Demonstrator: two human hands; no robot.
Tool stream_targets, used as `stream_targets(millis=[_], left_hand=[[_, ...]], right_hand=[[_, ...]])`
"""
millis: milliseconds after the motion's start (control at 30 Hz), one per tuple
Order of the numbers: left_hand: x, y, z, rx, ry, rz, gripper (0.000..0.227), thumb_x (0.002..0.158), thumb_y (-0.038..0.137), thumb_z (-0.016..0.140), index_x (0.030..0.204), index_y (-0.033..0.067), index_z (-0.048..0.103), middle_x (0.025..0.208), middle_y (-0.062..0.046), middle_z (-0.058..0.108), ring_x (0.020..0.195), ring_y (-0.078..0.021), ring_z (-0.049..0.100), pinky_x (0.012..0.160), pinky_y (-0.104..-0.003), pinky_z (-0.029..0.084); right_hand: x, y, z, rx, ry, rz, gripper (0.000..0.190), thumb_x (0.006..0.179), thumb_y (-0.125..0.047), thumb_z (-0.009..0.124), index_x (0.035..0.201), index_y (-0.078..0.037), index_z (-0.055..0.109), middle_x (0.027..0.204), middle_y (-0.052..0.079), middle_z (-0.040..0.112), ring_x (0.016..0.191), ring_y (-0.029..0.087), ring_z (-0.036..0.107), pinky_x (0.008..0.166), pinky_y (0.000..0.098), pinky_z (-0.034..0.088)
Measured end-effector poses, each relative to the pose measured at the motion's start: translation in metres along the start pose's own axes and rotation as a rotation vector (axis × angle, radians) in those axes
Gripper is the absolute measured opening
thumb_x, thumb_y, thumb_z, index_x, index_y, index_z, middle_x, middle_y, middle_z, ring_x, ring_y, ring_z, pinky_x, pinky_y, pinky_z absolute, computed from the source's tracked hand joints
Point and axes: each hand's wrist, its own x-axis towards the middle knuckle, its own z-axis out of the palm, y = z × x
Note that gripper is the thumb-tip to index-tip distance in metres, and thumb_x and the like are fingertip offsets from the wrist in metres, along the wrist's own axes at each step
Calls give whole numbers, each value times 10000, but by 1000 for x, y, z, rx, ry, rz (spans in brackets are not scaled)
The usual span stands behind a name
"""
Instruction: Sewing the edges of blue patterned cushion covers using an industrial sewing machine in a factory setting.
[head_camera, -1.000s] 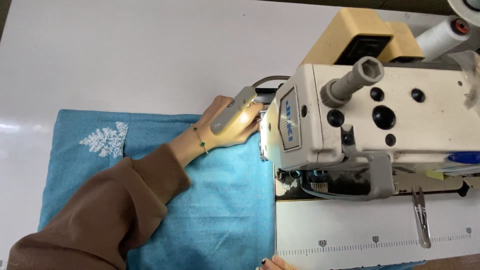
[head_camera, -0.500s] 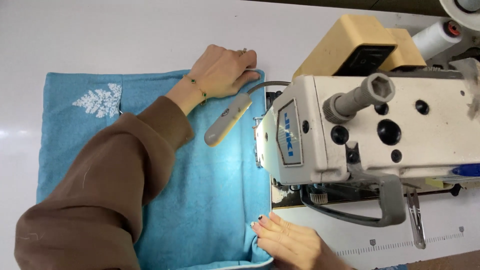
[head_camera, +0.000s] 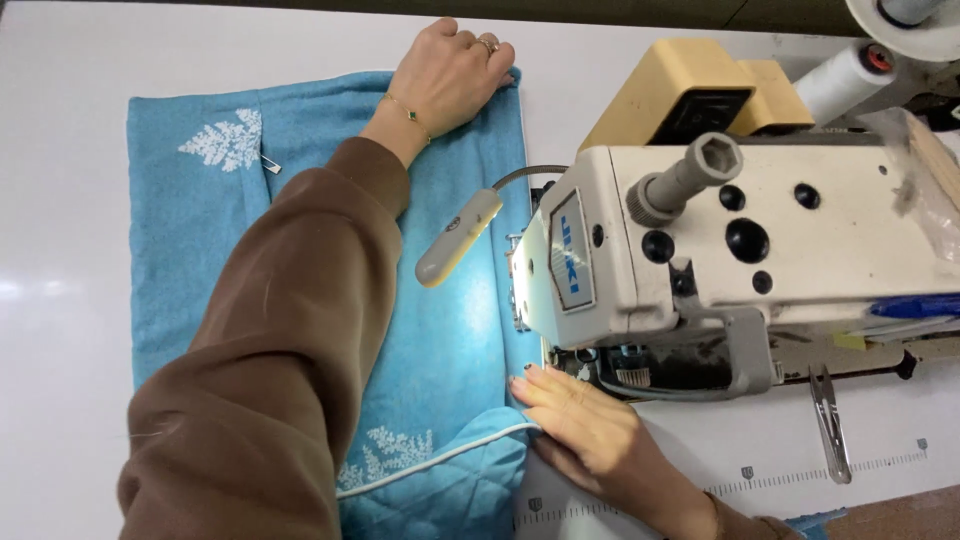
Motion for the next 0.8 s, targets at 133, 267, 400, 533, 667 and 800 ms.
stream_targets(millis=[133, 267, 400, 533, 667, 800], left_hand=[[-26, 21, -108, 181, -214, -233, 288, 1050, 213, 596, 1333, 165, 613, 1410, -56, 509, 1286, -252, 451, 1035, -422, 379], [-122, 52, -263, -327, -487, -420, 903, 803, 395, 821, 1510, 29, 394, 1591, -224, 365, 1476, -444, 344, 1132, -564, 373], [-202, 67, -353, -557, -871, -535, 944, 990, 724, 391, 1633, 75, 155, 1718, -155, 55, 1565, -366, 6, 1202, -570, 76], [-224, 37, -355, -508, -675, -515, 894, 979, 702, 378, 1631, 102, 260, 1714, -98, 193, 1582, -295, 137, 1257, -520, 122], [-207, 22, -330, -462, -707, -399, 862, 1010, 682, 335, 1621, 75, 281, 1696, -135, 228, 1561, -324, 188, 1240, -521, 173], [-118, 40, -305, -423, -1029, -450, 587, 963, 433, 483, 1370, 15, 536, 1426, -269, 500, 1265, -413, 534, 1058, -546, 445]], right_hand=[[0, -4, -6, 99, -80, -3, 141, 913, -30, 690, 1046, -71, 666, 1339, 117, 689, 1355, 383, 583, 1138, 502, 469], [-8, -14, -8, 222, -169, -105, 91, 928, -128, 676, 939, -100, 590, 1277, 88, 696, 1339, 395, 557, 1149, 610, 378], [-43, -56, 9, 210, -59, -142, 247, 945, -372, 734, 776, -207, 664, 1114, -20, 743, 1176, 245, 670, 1101, 585, 312], [-99, -114, 36, -72, 294, 145, 241, 969, -406, 569, 910, -279, 764, 921, -240, 788, 938, -3, 750, 963, 281, 515], [-137, -115, 41, -213, 343, 108, 100, 832, -343, 771, 878, -255, 763, 887, -160, 777, 858, 18, 747, 860, 230, 614], [-158, -109, 26, -323, -82, -288, 248, 961, -210, 734, 1208, -196, 753, 1201, -6, 735, 1114, 155, 712, 979, 342, 589]])
